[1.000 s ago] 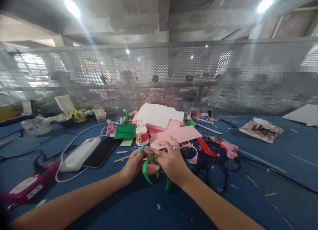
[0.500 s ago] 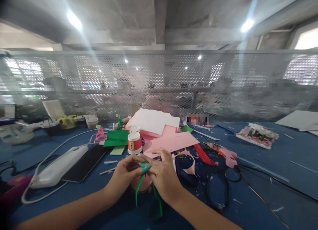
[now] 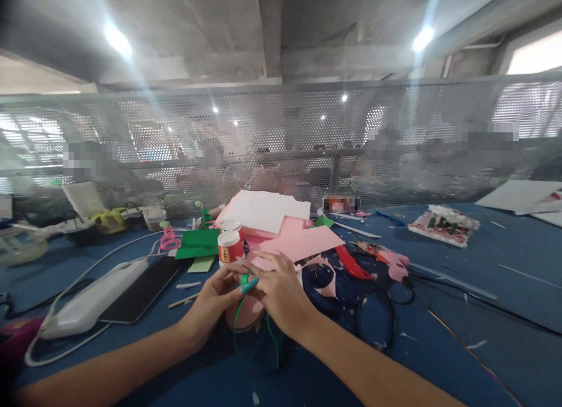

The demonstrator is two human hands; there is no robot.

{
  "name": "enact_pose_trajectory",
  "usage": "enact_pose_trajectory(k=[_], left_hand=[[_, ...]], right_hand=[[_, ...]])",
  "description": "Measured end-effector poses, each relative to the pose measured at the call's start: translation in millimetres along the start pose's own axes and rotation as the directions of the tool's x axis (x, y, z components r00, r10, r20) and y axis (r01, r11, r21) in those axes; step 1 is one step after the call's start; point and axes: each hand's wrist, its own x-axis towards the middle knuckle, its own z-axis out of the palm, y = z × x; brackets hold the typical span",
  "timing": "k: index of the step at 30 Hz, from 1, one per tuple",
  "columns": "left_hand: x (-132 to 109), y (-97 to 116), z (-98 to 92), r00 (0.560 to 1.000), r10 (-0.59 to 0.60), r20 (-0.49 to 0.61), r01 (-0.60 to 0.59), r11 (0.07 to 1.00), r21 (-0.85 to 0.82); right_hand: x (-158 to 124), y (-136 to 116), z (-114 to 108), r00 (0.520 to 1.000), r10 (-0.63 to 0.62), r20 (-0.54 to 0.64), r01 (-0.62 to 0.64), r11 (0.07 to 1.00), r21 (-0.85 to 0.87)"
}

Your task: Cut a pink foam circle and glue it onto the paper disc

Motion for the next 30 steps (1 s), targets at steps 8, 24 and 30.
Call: enact_pose_trajectory(k=[8, 24, 30], left_hand=[[1.3, -2.9, -3.5, 0.997, -0.059, -0.043, 0.058, 0.998, -0.033], [-1.4, -0.9, -1.8, 0.998, 0.002, 0.062, -0.004, 0.999, 0.043], [-3.8, 0.5, -0.9, 0.997, 0.000, 0.073, -0.007, 0.996, 0.090]], right_hand=[[-2.6, -6.9, 11.9, 0.994, 0.113, -0.007, -0.111, 0.985, 0.136], [-1.5, 1.5, 4.1, 0.999, 0.044, -0.025, -0.041, 0.994, 0.105], [-2.9, -0.5, 4.6, 0.997, -0.002, -0.081, 0.006, 0.999, 0.045]])
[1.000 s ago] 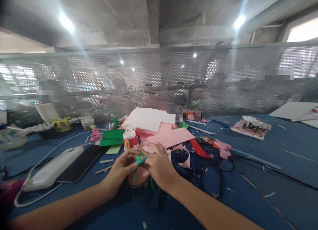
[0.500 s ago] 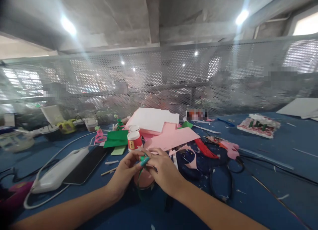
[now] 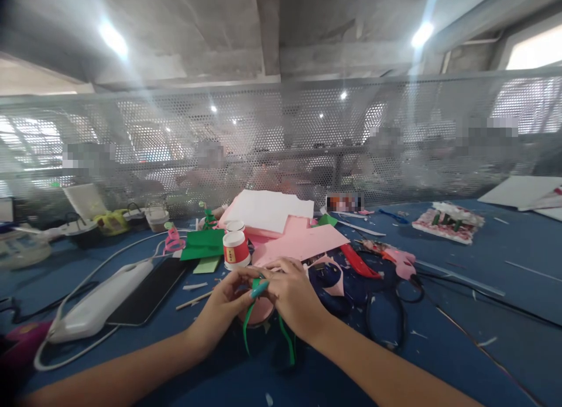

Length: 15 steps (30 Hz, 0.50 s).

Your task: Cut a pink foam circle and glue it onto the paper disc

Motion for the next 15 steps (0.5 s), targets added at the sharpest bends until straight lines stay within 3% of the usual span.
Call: enact_pose_trajectory(k=[5, 15], left_hand=[[0.1, 0.2, -0.4, 1.000, 0.008, -0.026, -0.009, 0.999, -0.052], [1.6, -4.9, -4.1, 0.993, -0.119, 0.008, 0.117, 0.959, -0.259]], right_hand=[[-2.3, -6.2, 2.8, 1.000, 0.018, -0.006, -0.018, 0.997, -0.074], [-3.6, -6.6, 3.8, 0.999, -0.019, -0.047, 0.013, 0.994, -0.108]])
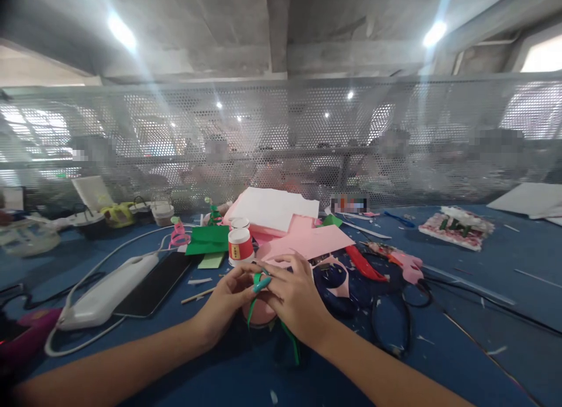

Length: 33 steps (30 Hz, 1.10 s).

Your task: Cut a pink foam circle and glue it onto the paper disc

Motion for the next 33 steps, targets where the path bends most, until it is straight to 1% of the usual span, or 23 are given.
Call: enact_pose_trajectory(k=[3, 6, 8, 10, 13, 16, 19, 22, 25, 28, 31, 33], left_hand=[[1.2, -2.4, -2.2, 0.999, -0.034, 0.016, 0.035, 0.997, -0.066], [0.7, -2.6, -2.1, 0.999, -0.041, 0.023, 0.043, 0.995, -0.093], [0.3, -2.0, -1.9, 0.999, -0.049, 0.005, 0.049, 0.994, -0.094], [0.5, -1.5, -2.2, 0.997, -0.059, -0.042, 0.056, 0.996, -0.074], [1.7, -0.9, -3.3, 0.991, -0.039, -0.127, 0.037, 0.999, -0.021], [2.5, 0.3, -3.0, 0.989, 0.005, -0.150, -0.004, 1.000, 0.008], [1.4, 3.0, -0.8, 0.988, 0.043, -0.149, -0.037, 0.998, 0.043], [-1.4, 6.8, 2.6, 0.985, 0.082, -0.150, -0.070, 0.994, 0.087], [-4.0, 9.7, 6.2, 0.977, 0.141, -0.157, -0.127, 0.987, 0.096], [-5.5, 10.0, 8.3, 0.970, 0.175, -0.167, -0.165, 0.984, 0.072], [-7.6, 8.6, 8.5, 0.970, 0.182, -0.162, -0.174, 0.983, 0.065], [-10.2, 7.7, 7.9, 0.962, 0.218, -0.162, -0.203, 0.974, 0.101]], right_hand=[[0.7, 2.3, -1.3, 1.000, -0.027, -0.007, 0.027, 0.999, -0.027], [0.6, 4.2, -1.5, 0.997, -0.070, -0.032, 0.069, 0.997, -0.034], [-0.1, 3.8, -0.6, 0.997, -0.062, -0.040, 0.061, 0.998, -0.007], [-1.0, 1.5, 0.7, 1.000, -0.008, -0.009, 0.008, 0.999, 0.054], [-1.4, -4.4, 1.2, 0.990, 0.091, 0.105, -0.108, 0.979, 0.174], [0.6, -9.8, -1.7, 0.969, 0.149, 0.197, -0.205, 0.931, 0.304], [4.2, -13.6, -7.0, 0.955, 0.180, 0.235, -0.273, 0.843, 0.464], [6.4, -18.4, -12.0, 0.936, 0.221, 0.275, -0.348, 0.710, 0.612], [6.1, -25.0, -15.0, 0.913, 0.239, 0.330, -0.407, 0.566, 0.717], [5.4, -30.5, -15.9, 0.895, 0.242, 0.375, -0.445, 0.431, 0.785], [5.1, -33.4, -15.0, 0.880, 0.282, 0.383, -0.466, 0.350, 0.813], [4.6, -34.6, -13.7, 0.854, 0.322, 0.407, -0.497, 0.280, 0.821]])
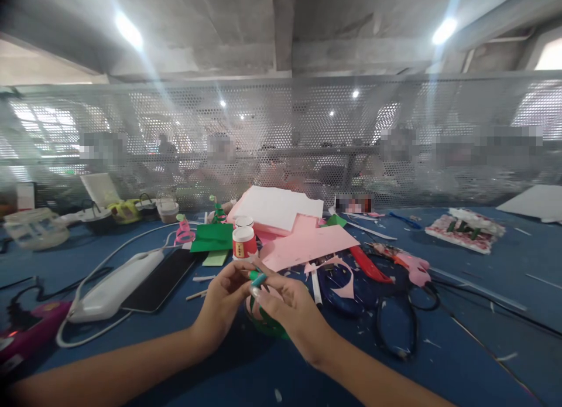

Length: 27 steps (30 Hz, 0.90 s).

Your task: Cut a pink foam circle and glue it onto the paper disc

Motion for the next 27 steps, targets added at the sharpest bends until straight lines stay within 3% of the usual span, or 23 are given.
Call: enact_pose_trajectory(k=[6, 15, 22, 25, 27], left_hand=[[-8.2, 0.5, -2.1, 0.995, 0.101, 0.008, -0.101, 0.984, 0.144], [-12.6, -0.4, -1.6, 0.996, 0.015, 0.089, -0.038, 0.963, 0.268], [-9.7, 1.5, -0.2, 0.984, 0.140, 0.107, -0.173, 0.872, 0.459], [-8.8, 1.9, 0.5, 0.984, 0.157, 0.089, -0.181, 0.838, 0.514], [-8.0, 1.8, 0.9, 0.986, 0.168, 0.018, -0.150, 0.821, 0.551]], right_hand=[[4.3, 3.8, 2.3, 0.987, 0.144, -0.073, -0.128, 0.973, 0.190], [11.7, 4.9, -3.7, 0.986, 0.130, -0.102, -0.117, 0.985, 0.128], [13.2, 10.8, -9.0, 0.980, 0.113, -0.166, -0.101, 0.992, 0.078], [14.0, 9.0, -13.6, 0.986, 0.059, -0.157, -0.064, 0.998, -0.027], [14.1, 5.6, -17.7, 0.990, 0.022, -0.142, -0.033, 0.997, -0.077]])
